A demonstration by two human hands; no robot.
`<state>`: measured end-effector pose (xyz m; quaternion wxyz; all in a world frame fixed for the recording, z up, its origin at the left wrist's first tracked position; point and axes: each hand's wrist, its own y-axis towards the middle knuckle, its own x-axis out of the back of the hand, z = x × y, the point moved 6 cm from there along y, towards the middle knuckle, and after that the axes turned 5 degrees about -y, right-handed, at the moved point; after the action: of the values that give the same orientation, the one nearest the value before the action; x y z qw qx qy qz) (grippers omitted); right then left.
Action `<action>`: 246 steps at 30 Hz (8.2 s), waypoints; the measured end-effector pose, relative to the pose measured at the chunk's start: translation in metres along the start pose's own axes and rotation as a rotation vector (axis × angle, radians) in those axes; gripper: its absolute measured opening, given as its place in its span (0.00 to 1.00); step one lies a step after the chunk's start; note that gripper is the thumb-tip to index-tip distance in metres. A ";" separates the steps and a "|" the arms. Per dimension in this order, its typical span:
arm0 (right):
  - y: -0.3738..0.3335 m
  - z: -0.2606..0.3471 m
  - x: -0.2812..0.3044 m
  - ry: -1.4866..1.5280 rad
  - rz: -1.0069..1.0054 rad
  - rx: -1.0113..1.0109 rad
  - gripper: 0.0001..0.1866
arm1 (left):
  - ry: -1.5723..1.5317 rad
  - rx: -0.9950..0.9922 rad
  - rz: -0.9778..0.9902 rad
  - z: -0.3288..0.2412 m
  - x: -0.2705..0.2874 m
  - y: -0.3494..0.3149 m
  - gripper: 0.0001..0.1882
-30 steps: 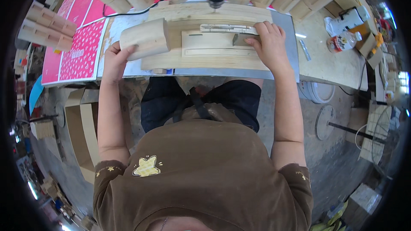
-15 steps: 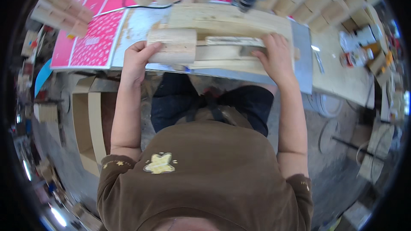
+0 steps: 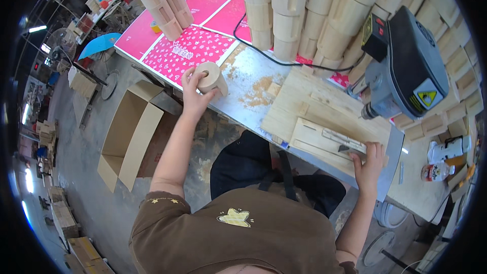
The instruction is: Drilling holes into cylindrical wooden blocks using a bench drill press.
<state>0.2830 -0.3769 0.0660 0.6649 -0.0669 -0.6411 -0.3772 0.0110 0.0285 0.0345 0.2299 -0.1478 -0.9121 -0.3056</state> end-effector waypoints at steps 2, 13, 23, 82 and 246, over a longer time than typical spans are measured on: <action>-0.001 -0.004 -0.001 -0.005 -0.009 -0.016 0.21 | -0.148 0.124 -0.134 0.002 -0.008 -0.012 0.28; 0.005 0.001 -0.007 -0.048 0.023 -0.025 0.22 | -0.274 0.389 -0.226 0.056 0.050 0.043 0.29; 0.003 0.002 -0.005 -0.054 0.071 -0.103 0.23 | -0.032 0.320 -0.488 0.248 0.132 0.161 0.34; 0.005 0.007 0.013 0.088 -0.142 -0.018 0.23 | -0.900 -0.457 -0.332 -0.313 -0.023 0.343 0.41; 0.017 -0.056 0.005 0.094 0.060 -0.081 0.16 | -0.835 -0.005 0.740 -0.163 -0.234 -0.085 0.21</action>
<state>0.3377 -0.3985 0.0676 0.7022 -0.0951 -0.5911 -0.3854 0.2293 -0.1690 -0.0107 -0.0592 -0.5673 -0.8122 -0.1222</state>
